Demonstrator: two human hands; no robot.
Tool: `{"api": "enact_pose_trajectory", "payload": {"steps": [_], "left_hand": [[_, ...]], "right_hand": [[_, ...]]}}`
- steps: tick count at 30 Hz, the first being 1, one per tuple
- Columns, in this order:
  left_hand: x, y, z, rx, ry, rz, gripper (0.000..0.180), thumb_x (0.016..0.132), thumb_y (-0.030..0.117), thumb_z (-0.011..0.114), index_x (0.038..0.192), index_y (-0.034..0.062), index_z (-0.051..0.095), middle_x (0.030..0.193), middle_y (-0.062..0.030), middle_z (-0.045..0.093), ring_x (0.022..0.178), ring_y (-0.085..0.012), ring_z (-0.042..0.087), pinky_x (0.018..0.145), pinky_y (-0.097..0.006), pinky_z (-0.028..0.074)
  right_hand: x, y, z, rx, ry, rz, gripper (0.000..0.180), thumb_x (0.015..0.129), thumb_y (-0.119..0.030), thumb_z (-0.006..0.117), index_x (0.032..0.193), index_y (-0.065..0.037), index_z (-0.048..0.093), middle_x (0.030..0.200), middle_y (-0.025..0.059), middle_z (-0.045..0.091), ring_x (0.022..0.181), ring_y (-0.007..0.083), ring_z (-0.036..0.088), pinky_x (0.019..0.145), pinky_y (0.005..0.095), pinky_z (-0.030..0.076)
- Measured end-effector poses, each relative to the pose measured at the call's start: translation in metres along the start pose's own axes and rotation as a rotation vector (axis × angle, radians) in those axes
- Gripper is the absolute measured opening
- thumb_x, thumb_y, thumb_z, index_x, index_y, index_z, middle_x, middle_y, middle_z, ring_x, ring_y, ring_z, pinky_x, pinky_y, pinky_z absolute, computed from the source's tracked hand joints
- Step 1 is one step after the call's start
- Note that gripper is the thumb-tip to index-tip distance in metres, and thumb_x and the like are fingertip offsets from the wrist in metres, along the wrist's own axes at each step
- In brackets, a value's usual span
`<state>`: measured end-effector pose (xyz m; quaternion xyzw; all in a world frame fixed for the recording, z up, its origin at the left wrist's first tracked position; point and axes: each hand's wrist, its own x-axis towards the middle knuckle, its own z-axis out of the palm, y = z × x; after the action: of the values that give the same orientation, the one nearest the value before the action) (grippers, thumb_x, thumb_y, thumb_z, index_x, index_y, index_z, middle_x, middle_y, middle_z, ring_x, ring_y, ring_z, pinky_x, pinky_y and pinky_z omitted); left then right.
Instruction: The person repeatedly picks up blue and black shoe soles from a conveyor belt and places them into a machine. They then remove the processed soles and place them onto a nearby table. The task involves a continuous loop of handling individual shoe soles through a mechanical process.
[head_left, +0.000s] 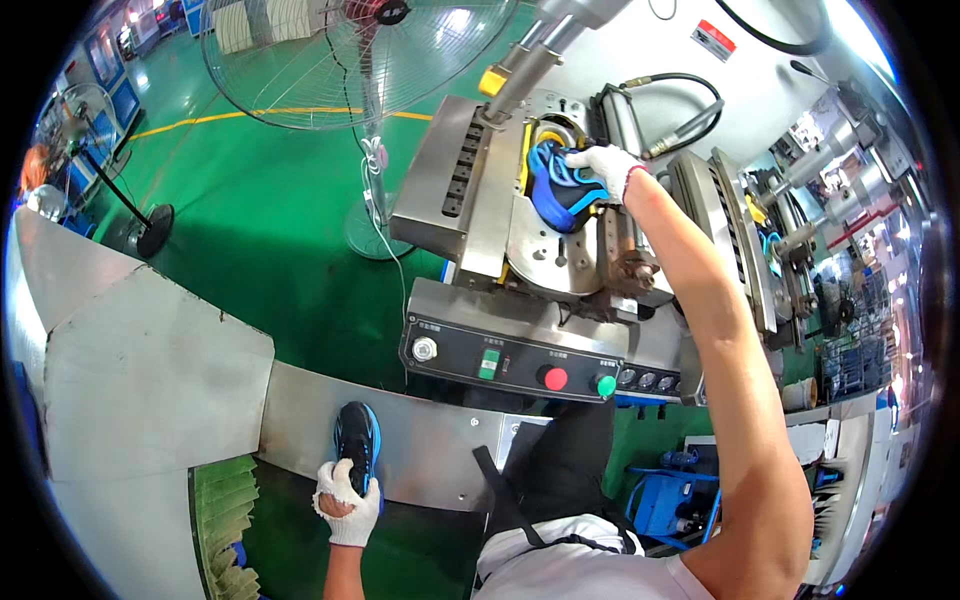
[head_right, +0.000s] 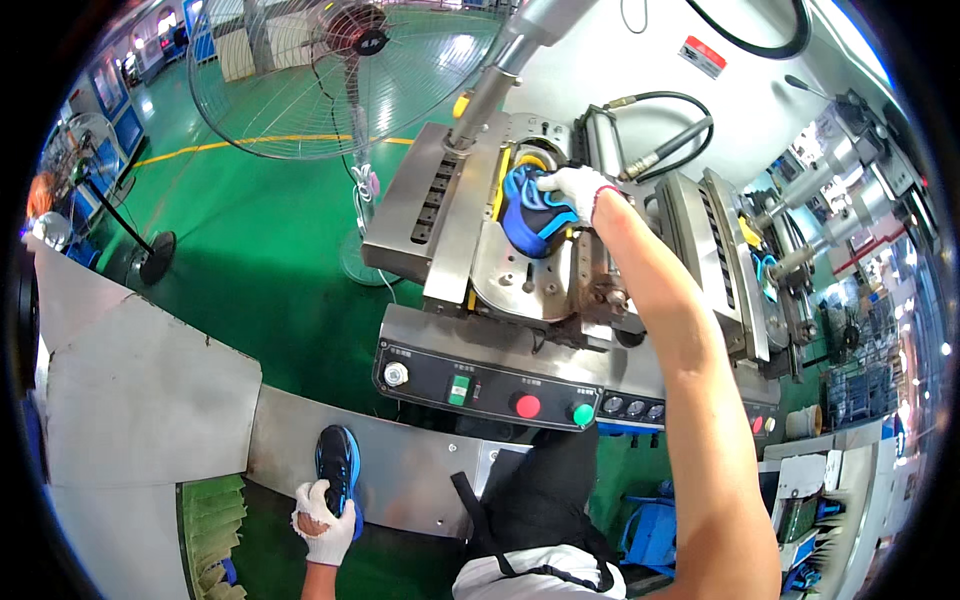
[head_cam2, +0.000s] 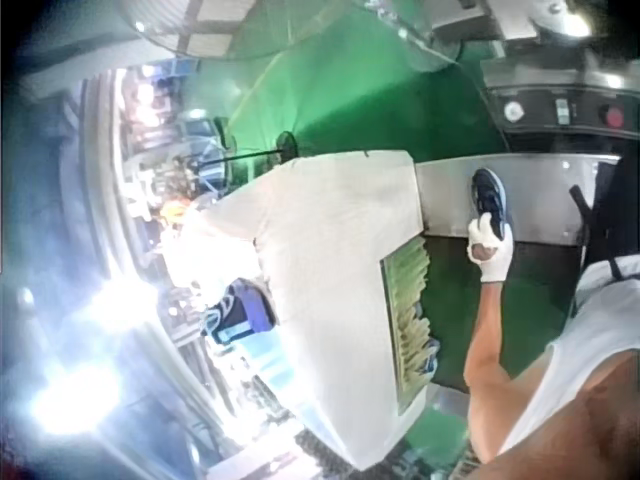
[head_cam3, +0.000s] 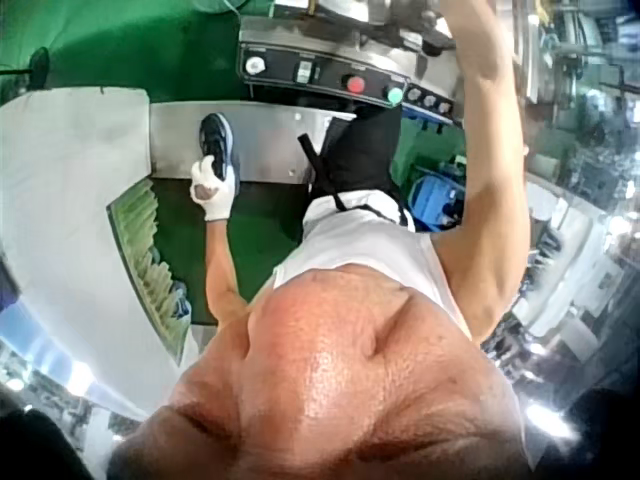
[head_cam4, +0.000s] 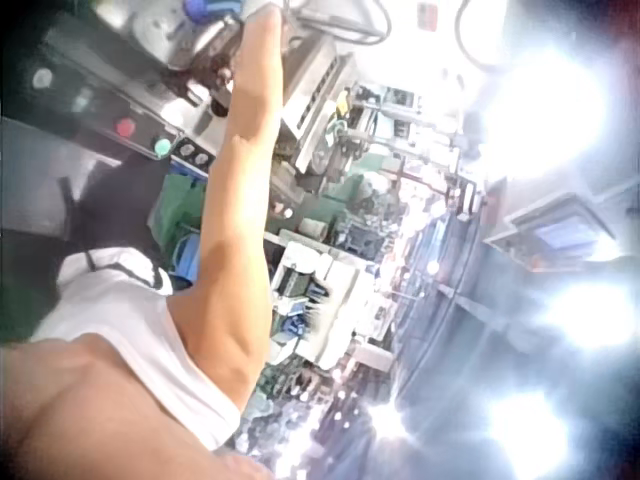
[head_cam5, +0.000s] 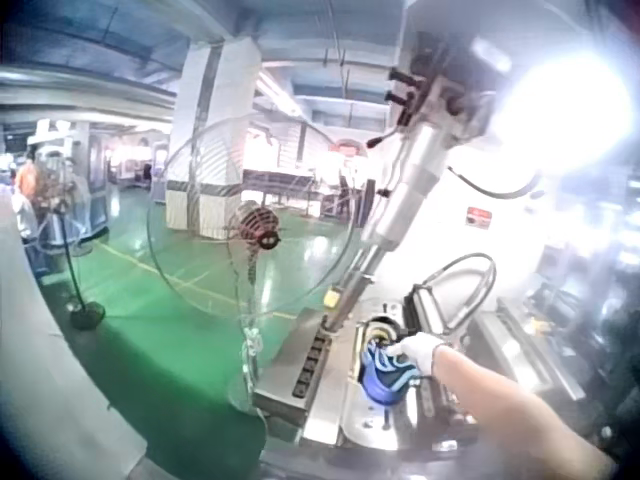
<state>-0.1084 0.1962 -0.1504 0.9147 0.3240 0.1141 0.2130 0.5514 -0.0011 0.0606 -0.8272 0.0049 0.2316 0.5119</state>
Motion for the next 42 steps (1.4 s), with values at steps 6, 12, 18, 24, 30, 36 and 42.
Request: {"api": "enact_pose_trajectory", "payload": {"steps": [6,12,18,24,30,36,42], "left_hand": [[-0.011,-0.007,-0.001,0.048,-0.070,-0.056,0.056,0.073,0.023,0.086,0.122,0.0087,0.065,0.127,-0.0195,0.058,0.107,-0.0420,0.065,0.089,-0.055,0.053],[-0.005,0.003,-0.003,0.062,-0.067,-0.100,0.056,0.075,0.023,0.086,0.124,0.0110,0.063,0.126,-0.0186,0.058,0.108,-0.0415,0.065,0.089,-0.056,0.052],[0.008,0.023,0.006,0.168,-0.065,-0.127,0.055,0.076,0.024,0.085,0.124,0.0111,0.062,0.125,-0.0191,0.058,0.107,-0.0431,0.065,0.090,-0.055,0.052],[0.010,0.055,0.013,0.043,-0.060,-0.208,0.062,0.077,0.034,0.087,0.130,0.0142,0.061,0.131,-0.0171,0.057,0.117,-0.0425,0.062,0.098,-0.058,0.048],[-0.002,0.062,0.011,0.094,-0.113,0.200,0.069,0.082,0.032,0.088,0.141,0.0102,0.060,0.133,-0.0206,0.057,0.117,-0.0395,0.063,0.098,-0.054,0.050],[0.034,0.061,0.017,-0.054,-0.194,0.415,0.019,0.094,0.022,0.075,0.103,0.0058,0.073,0.111,-0.0182,0.066,0.101,-0.0373,0.066,0.086,-0.047,0.054],[0.025,0.186,-0.006,-0.322,-0.201,0.492,0.012,0.094,0.017,0.074,0.098,0.0060,0.074,0.096,-0.0145,0.069,0.088,-0.0331,0.069,0.078,-0.044,0.056]], "right_hand": [[0.051,0.019,0.055,-0.724,0.156,-0.170,0.053,0.078,-0.034,0.080,0.119,-0.001,0.077,0.119,0.0247,0.076,0.110,0.0355,0.074,0.097,0.0388,0.057],[0.006,0.006,0.087,-0.976,0.282,-0.187,0.053,0.084,-0.028,0.057,0.129,-0.004,0.073,0.135,0.0219,0.071,0.125,0.0384,0.068,0.105,0.0475,0.055],[0.019,0.012,0.071,-0.893,0.333,-0.208,0.049,0.083,-0.025,0.058,0.124,-0.007,0.076,0.131,0.0198,0.073,0.125,0.0367,0.069,0.104,0.0459,0.056],[-0.072,-0.009,0.060,-0.681,0.205,-0.373,0.084,0.087,-0.056,0.070,0.144,0.005,0.060,0.135,0.0310,0.067,0.125,0.0400,0.067,0.107,0.0418,0.052],[-0.288,0.144,0.035,-0.287,0.080,-1.056,0.083,0.091,-0.039,0.076,0.153,0.007,0.044,0.152,0.0323,0.051,0.143,0.0458,0.051,0.123,0.0548,0.037],[-0.277,0.341,0.036,-1.412,0.358,-0.812,0.093,0.086,-0.041,0.079,0.156,0.006,0.040,0.164,0.0327,0.035,0.156,0.0510,0.028,0.128,0.0612,0.021],[-0.376,0.300,-0.006,-0.495,-0.110,-0.745,0.111,0.083,-0.048,0.084,0.162,0.005,0.029,0.169,0.0339,0.024,0.160,0.0499,0.019,0.131,0.0563,0.016]]}}
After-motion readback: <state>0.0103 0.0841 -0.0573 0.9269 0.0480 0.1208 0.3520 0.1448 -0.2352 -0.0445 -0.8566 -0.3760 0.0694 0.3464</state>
